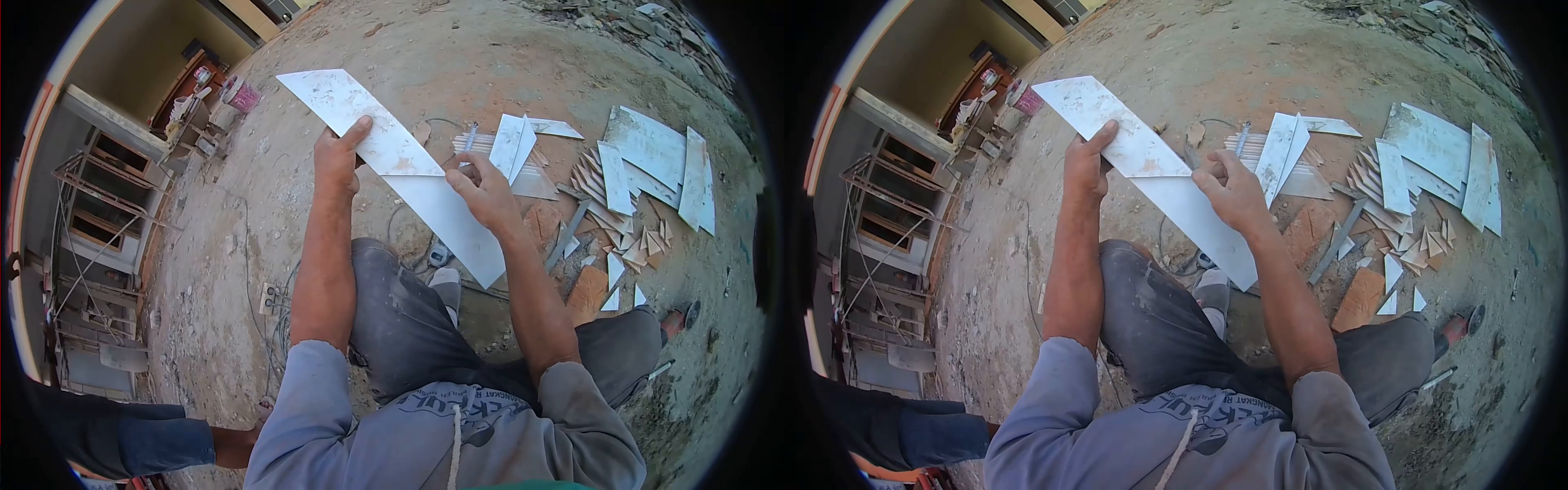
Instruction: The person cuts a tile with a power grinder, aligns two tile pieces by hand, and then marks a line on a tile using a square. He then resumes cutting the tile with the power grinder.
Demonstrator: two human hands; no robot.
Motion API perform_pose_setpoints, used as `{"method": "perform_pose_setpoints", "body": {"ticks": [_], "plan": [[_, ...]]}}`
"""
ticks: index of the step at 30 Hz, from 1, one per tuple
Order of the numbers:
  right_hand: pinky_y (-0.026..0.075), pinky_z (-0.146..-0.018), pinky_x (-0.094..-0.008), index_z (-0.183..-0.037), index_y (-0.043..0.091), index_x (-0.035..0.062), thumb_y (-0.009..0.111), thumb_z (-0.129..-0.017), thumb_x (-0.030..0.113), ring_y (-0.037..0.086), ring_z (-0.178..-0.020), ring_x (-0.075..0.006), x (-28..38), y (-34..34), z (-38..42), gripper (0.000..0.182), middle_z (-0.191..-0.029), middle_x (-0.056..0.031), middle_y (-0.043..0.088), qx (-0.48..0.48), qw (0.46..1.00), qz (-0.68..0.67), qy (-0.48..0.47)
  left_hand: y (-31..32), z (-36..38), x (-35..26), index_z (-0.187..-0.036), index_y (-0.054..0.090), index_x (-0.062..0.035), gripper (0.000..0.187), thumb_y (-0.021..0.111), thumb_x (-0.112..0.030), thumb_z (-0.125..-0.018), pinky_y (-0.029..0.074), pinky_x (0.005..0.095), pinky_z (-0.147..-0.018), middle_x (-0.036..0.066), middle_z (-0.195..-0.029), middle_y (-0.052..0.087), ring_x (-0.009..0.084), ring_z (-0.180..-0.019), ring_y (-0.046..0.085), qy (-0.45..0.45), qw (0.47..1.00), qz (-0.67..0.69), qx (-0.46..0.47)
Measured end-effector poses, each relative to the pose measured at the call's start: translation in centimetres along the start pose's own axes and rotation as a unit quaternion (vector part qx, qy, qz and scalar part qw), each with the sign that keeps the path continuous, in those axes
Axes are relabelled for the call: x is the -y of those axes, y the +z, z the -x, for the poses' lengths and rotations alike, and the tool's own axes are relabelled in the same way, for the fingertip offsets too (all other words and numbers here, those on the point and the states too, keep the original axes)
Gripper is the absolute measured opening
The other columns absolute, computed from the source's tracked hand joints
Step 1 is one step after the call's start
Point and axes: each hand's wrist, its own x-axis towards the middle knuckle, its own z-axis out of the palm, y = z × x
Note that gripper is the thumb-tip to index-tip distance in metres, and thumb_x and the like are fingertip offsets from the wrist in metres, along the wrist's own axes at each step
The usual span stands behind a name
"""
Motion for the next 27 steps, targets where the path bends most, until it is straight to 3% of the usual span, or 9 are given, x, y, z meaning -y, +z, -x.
{"method": "perform_pose_setpoints", "body": {"ticks": [2, 3, 5, 6, 9, 14, 27], "plan": [[0.049, -0.087, -0.0406, -0.125, 0.052, -0.0013, 0.068, -0.085, 0.034, 0.064, -0.096, -0.0323, 1.0, 1.0, 0.7, 0.055, -0.108, -0.0215, 0.065, -0.03, 0.993, 0.099, -0.053, -0.3, -0.1, -0.2, -0.121, 0.055, 0.0072, 0.048, 0.076, -0.013, -0.083, 0.059, 0.0358, -0.075, 0.015, -0.107, 0.067, 0.025, -0.088, 0.07, 0.01, 1.0, 0.011, -0.008], [0.049, -0.087, -0.0406, -0.125, 0.052, -0.0013, 0.068, -0.085, 0.034, 0.064, -0.096, -0.0323, 1.1, 1.4, 0.9, 0.055, -0.108, -0.0215, 0.065, -0.032, 0.993, 0.096, -0.053, -0.4, -0.1, -0.2, -0.121, 0.055, 0.0066, 0.046, 0.075, -0.011, -0.084, 0.059, 0.0363, -0.077, 0.015, -0.108, 0.067, 0.0255, -0.089, 0.07, 0.018, 0.999, 0.024, -0.019], [0.048, -0.09, -0.044, -0.127, 0.049, -0.0007, 0.069, -0.084, 0.033, 0.062, -0.103, -0.0373, 1.0, 2.4, 1.2, 0.058, -0.113, -0.0237, 0.062, -0.077, 0.965, 0.193, -0.159, -0.4, -0.1, -0.3, -0.122, 0.054, 0.0052, 0.044, 0.072, -0.01, -0.085, 0.057, 0.0384, -0.082, 0.014, -0.11, 0.067, 0.0259, -0.093, 0.069, 0.025, 0.999, 0.031, -0.026], [0.048, -0.09, -0.044, -0.127, 0.049, -0.0007, 0.069, -0.084, 0.033, 0.062, -0.103, -0.0373, 1.0, 2.5, 1.2, 0.058, -0.113, -0.0237, 0.062, -0.078, 0.966, 0.188, -0.158, -0.5, -0.1, -0.4, -0.123, 0.053, 0.0039, 0.042, 0.07, -0.008, -0.087, 0.056, 0.0405, -0.087, 0.014, -0.112, 0.067, 0.0264, -0.097, 0.069, 0.032, 0.998, 0.043, -0.035], [0.047, -0.093, -0.0443, -0.127, 0.048, -0.0012, 0.07, -0.083, 0.035, 0.06, -0.109, -0.0374, 0.7, 2.3, 1.1, 0.061, -0.116, -0.0243, 0.061, -0.08, 0.968, 0.194, -0.136, -0.8, -0.2, -0.5, -0.124, 0.053, 0.0044, 0.045, 0.072, -0.009, -0.086, 0.058, 0.0384, -0.083, 0.014, -0.111, 0.066, 0.0261, -0.095, 0.069, 0.046, 0.996, 0.06, -0.044], [0.049, -0.089, -0.0424, -0.124, 0.054, -0.0032, 0.069, -0.083, 0.033, 0.064, -0.103, -0.0357, 0.4, -0.1, 0.1, 0.057, -0.109, -0.0241, 0.064, -0.069, 0.989, 0.118, -0.059, -1.5, -0.6, -0.2, -0.125, 0.052, 0.0046, 0.046, 0.072, -0.008, -0.086, 0.057, 0.0399, -0.085, 0.015, -0.113, 0.065, 0.0263, -0.098, 0.068, 0.047, 0.996, 0.069, -0.037], [0.05, -0.087, -0.042, -0.117, 0.056, 0.001, 0.069, -0.084, 0.031, 0.065, -0.101, -0.0352, 0.9, 0.7, 0.7, 0.047, -0.107, -0.0218, 0.065, -0.047, 0.99, 0.116, -0.072, -0.8, -0.2, -0.4, -0.126, 0.052, 0.0053, 0.046, 0.071, -0.008, -0.086, 0.058, 0.0371, -0.083, 0.014, -0.114, 0.065, 0.0252, -0.097, 0.068, 0.051, 0.996, 0.061, -0.032]]}}
